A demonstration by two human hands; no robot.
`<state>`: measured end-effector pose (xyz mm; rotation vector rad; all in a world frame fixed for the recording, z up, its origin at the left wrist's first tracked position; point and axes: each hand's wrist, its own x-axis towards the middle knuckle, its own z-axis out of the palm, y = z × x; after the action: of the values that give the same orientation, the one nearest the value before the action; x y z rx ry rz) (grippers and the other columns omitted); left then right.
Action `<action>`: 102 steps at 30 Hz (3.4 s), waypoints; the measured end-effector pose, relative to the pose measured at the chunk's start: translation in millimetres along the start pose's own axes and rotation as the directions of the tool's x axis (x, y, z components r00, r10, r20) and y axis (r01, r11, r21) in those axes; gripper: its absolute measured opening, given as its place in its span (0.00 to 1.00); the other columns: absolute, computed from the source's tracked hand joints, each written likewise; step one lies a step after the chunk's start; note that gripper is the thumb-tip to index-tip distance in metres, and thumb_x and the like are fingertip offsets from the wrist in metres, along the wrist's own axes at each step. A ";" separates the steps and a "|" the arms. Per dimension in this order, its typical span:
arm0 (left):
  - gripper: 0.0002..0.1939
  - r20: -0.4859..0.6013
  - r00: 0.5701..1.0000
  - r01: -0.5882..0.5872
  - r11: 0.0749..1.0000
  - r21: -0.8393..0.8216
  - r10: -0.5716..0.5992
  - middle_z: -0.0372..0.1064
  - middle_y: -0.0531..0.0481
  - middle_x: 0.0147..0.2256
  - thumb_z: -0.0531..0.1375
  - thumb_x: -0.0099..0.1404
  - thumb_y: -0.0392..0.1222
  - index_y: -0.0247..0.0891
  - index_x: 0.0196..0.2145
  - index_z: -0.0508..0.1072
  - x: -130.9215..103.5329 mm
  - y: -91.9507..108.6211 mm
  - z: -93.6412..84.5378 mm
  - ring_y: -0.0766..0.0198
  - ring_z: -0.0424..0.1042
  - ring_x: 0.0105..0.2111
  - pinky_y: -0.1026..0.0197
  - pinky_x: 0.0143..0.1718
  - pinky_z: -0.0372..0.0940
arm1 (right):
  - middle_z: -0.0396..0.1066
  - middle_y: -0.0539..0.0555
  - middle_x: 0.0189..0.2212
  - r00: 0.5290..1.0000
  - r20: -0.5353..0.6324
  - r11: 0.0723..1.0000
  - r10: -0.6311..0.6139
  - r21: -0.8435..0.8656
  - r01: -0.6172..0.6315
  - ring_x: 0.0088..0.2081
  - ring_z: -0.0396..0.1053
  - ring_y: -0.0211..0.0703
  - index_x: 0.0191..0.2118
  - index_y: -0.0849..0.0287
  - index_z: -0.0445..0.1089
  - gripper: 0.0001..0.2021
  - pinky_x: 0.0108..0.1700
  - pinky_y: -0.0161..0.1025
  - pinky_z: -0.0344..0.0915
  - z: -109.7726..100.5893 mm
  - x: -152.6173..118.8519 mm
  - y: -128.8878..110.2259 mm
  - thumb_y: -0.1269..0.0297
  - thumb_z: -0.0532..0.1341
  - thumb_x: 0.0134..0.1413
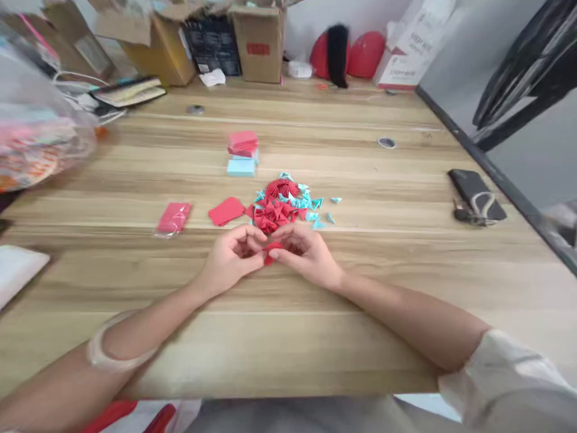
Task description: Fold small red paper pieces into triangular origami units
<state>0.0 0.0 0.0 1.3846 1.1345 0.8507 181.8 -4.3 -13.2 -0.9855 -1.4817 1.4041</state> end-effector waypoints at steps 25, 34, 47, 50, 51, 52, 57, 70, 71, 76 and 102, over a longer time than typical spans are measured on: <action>0.08 0.024 1.000 -0.007 0.991 -0.131 0.010 0.65 0.55 0.24 0.64 0.52 0.37 0.34 0.28 0.67 4.2 0.5 -3.1 0.73 0.63 0.24 0.70 0.27 0.60 | 0.78 0.54 0.32 0.746 0.115 0.610 -0.656 -0.501 0.614 0.33 0.76 0.34 0.36 0.62 0.73 0.06 0.37 0.28 0.73 -0.7 -10.7 6.1 0.73 0.59 0.57; 0.09 0.047 0.998 -0.037 0.994 -0.102 0.042 0.64 0.54 0.24 0.65 0.54 0.39 0.34 0.28 0.68 4.3 3.3 -5.0 0.73 0.63 0.24 0.71 0.26 0.59 | 0.77 0.57 0.35 0.719 0.179 0.569 -0.672 -0.496 0.655 0.35 0.76 0.34 0.35 0.64 0.73 0.05 0.38 0.28 0.73 -1.5 -9.4 6.0 0.74 0.59 0.56; 0.10 -0.031 0.998 -0.056 0.997 -0.056 0.054 0.64 0.54 0.22 0.65 0.51 0.39 0.34 0.25 0.66 1.9 9.8 -1.5 0.73 0.62 0.23 0.71 0.25 0.59 | 0.76 0.55 0.36 0.932 0.127 0.904 -0.339 -0.231 0.360 0.35 0.73 0.34 0.42 0.63 0.72 0.12 0.40 0.33 0.72 -5.1 -10.8 -1.7 0.73 0.58 0.50; 0.11 -0.028 0.997 -0.075 0.996 -0.055 0.073 0.65 0.55 0.22 0.65 0.51 0.39 0.34 0.25 0.66 1.5 11.5 -0.7 0.73 0.63 0.23 0.70 0.25 0.59 | 0.74 0.54 0.31 0.997 0.059 0.995 -0.054 -0.078 0.059 0.29 0.70 0.32 0.40 0.64 0.71 0.12 0.34 0.32 0.70 -4.2 -7.9 -3.0 0.61 0.61 0.55; 0.11 -0.018 0.997 -0.081 0.995 -0.057 0.080 0.65 0.54 0.22 0.65 0.52 0.39 0.35 0.25 0.66 1.6 11.6 -0.6 0.73 0.63 0.23 0.70 0.25 0.60 | 0.73 0.53 0.29 0.998 0.068 0.999 0.017 -0.041 -0.014 0.28 0.69 0.31 0.38 0.64 0.72 0.13 0.31 0.30 0.69 -3.6 -6.5 -3.3 0.57 0.62 0.54; 0.11 -0.003 0.996 -0.087 0.995 -0.057 0.087 0.65 0.54 0.22 0.66 0.52 0.40 0.35 0.25 0.66 1.8 11.5 -0.6 0.73 0.64 0.23 0.70 0.24 0.60 | 0.72 0.52 0.26 0.993 0.095 0.998 0.069 -0.007 -0.068 0.26 0.68 0.31 0.35 0.64 0.72 0.15 0.29 0.30 0.68 -3.1 -5.1 -3.7 0.55 0.63 0.53; 0.13 0.009 0.995 -0.097 0.994 -0.050 0.098 0.65 0.54 0.23 0.67 0.54 0.42 0.34 0.25 0.66 3.2 10.1 -2.1 0.73 0.64 0.22 0.71 0.24 0.60 | 0.72 0.50 0.22 0.965 0.191 0.963 0.180 0.165 -0.212 0.22 0.67 0.29 0.30 0.65 0.72 0.15 0.26 0.28 0.67 -3.7 0.6 -7.4 0.55 0.67 0.49; 0.14 -0.008 0.997 -0.083 0.993 -0.088 0.083 0.68 0.54 0.23 0.68 0.54 0.44 0.34 0.25 0.66 3.8 9.3 -3.0 0.73 0.66 0.22 0.70 0.24 0.61 | 0.72 0.49 0.19 0.960 0.176 0.940 0.216 0.228 -0.254 0.20 0.66 0.27 0.29 0.66 0.74 0.13 0.23 0.26 0.64 -6.0 5.1 -7.8 0.59 0.69 0.45; 0.14 -0.010 0.996 -0.085 0.992 -0.088 0.085 0.68 0.54 0.23 0.68 0.54 0.43 0.34 0.25 0.66 3.5 10.2 -2.7 0.73 0.66 0.22 0.70 0.24 0.61 | 0.72 0.49 0.19 0.960 0.175 0.941 0.218 0.224 -0.255 0.20 0.66 0.27 0.29 0.66 0.74 0.13 0.22 0.26 0.64 -6.0 4.7 -8.2 0.59 0.69 0.45; 0.11 -0.006 0.992 -0.123 0.992 -0.012 0.123 0.67 0.54 0.23 0.66 0.55 0.42 0.35 0.25 0.67 -0.2 12.3 -0.8 0.73 0.66 0.21 0.70 0.23 0.62 | 0.72 0.49 0.20 0.961 0.181 0.951 0.208 0.191 -0.241 0.21 0.66 0.27 0.28 0.65 0.73 0.13 0.24 0.26 0.64 -4.7 2.5 -8.0 0.59 0.69 0.45; 0.14 -0.048 0.982 -0.182 0.982 -0.046 0.180 0.72 0.53 0.28 0.67 0.56 0.41 0.36 0.27 0.64 -0.7 12.2 1.5 0.70 0.72 0.27 0.68 0.32 0.68 | 0.74 0.51 0.26 0.989 0.096 0.976 0.114 0.175 -0.130 0.24 0.70 0.29 0.30 0.64 0.69 0.13 0.28 0.28 0.70 0.4 -1.5 -3.0 0.58 0.67 0.48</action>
<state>3.2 -0.4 11.9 1.4493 1.0243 1.0373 181.9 -6.0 -10.3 -0.9248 -1.3451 1.6568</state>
